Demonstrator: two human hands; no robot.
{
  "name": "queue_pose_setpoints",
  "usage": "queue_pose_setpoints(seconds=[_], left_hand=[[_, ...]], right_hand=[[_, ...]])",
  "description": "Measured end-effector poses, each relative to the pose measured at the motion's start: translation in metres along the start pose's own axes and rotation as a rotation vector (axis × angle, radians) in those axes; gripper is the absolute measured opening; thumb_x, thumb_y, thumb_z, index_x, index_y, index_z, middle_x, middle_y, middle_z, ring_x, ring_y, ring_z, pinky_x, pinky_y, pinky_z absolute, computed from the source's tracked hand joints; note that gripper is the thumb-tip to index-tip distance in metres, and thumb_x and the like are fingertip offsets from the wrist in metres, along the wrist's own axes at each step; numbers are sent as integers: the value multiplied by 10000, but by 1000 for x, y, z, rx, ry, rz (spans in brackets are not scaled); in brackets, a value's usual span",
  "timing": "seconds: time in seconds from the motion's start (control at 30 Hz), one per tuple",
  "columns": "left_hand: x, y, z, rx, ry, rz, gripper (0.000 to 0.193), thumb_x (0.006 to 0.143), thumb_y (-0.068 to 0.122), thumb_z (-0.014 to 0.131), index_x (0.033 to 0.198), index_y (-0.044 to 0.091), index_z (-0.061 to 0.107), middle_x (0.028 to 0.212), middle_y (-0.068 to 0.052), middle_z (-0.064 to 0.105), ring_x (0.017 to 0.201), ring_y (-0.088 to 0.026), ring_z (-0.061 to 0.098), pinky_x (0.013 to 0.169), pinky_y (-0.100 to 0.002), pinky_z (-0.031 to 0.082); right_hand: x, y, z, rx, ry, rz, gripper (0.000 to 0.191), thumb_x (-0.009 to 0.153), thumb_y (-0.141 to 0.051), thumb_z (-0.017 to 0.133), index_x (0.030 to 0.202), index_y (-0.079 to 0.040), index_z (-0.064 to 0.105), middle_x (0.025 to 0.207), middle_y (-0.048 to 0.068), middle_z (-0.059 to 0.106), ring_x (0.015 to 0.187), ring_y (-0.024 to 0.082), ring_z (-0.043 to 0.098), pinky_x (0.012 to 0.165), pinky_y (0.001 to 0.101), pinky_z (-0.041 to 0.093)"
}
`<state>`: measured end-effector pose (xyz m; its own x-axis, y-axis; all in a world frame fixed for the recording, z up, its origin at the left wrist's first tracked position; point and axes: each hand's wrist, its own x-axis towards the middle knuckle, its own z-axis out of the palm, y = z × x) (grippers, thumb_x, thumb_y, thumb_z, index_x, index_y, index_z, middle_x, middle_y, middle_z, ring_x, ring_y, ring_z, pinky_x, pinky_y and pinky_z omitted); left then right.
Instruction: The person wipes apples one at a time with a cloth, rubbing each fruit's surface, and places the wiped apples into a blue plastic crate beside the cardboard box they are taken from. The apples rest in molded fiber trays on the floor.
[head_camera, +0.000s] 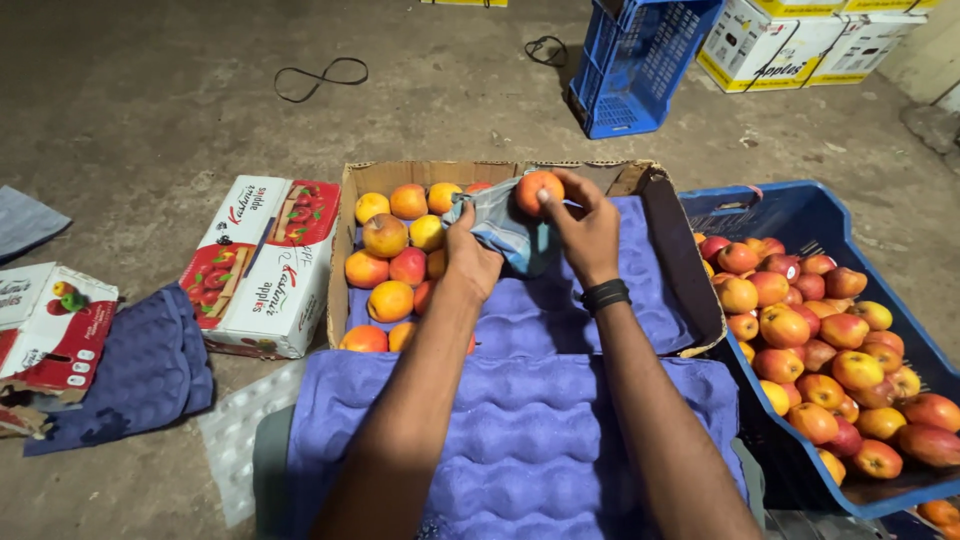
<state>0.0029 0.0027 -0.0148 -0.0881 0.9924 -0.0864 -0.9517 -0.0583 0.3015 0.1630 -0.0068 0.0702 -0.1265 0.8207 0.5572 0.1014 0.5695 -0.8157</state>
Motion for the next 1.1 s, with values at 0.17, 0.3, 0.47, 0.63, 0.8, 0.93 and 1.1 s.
queue_pose_setpoints(seconds=[0.17,0.3,0.47,0.63,0.8,0.93,1.1], left_hand=[[1,1,-2,-2,53,24,472,1079,402,393,1296,32,591,1289,-125,668,1210,-294,627,1074,-445,482],[2,0,-4,1,78,47,447,1099,414,409,1300,61,593,1288,-108,655,1202,-275,615,1057,-426,477],[2,-2,2,-27,61,-8,471,1083,418,398,1287,49,606,1295,-110,675,1204,-276,634,1080,-427,484],[-2,2,2,-36,48,-14,491,1082,425,397,1298,38,606,1300,-114,677,1211,-280,630,1084,-421,477],[-5,-1,5,-27,-86,-24,490,1095,423,406,1321,33,599,1320,-121,674,1221,-278,630,1094,-413,476],[-7,-1,9,-6,-27,-33,525,1069,479,385,1280,49,601,1285,-117,669,1188,-297,629,1050,-449,491],[-5,-2,2,15,17,-28,532,1069,492,389,1286,52,593,1274,-113,662,1168,-305,629,995,-443,507]], right_hand=[[-11,-24,4,-236,-213,-334,559,810,-247,885,1275,-23,671,1186,130,680,1106,245,651,943,348,532],[-10,-34,4,-367,-227,-356,550,789,-289,904,1235,-32,709,1126,124,700,1063,259,652,922,349,526],[-6,-26,-5,-254,-162,-137,440,857,-295,848,1179,-15,742,1092,86,712,982,189,681,856,302,541],[-3,-20,-9,-114,-128,-58,380,906,-298,831,1115,7,747,1094,64,707,992,144,690,861,274,556],[-6,-25,-3,-266,-9,-197,508,811,-289,885,1182,-6,685,1149,115,659,1046,196,673,837,294,578],[-11,-25,1,-333,-219,-357,674,727,-280,933,1263,4,640,1192,156,626,1098,294,625,938,391,524],[-13,-17,3,-267,-374,-149,533,813,-265,887,1262,-62,684,1188,105,680,1109,272,672,958,372,536]])
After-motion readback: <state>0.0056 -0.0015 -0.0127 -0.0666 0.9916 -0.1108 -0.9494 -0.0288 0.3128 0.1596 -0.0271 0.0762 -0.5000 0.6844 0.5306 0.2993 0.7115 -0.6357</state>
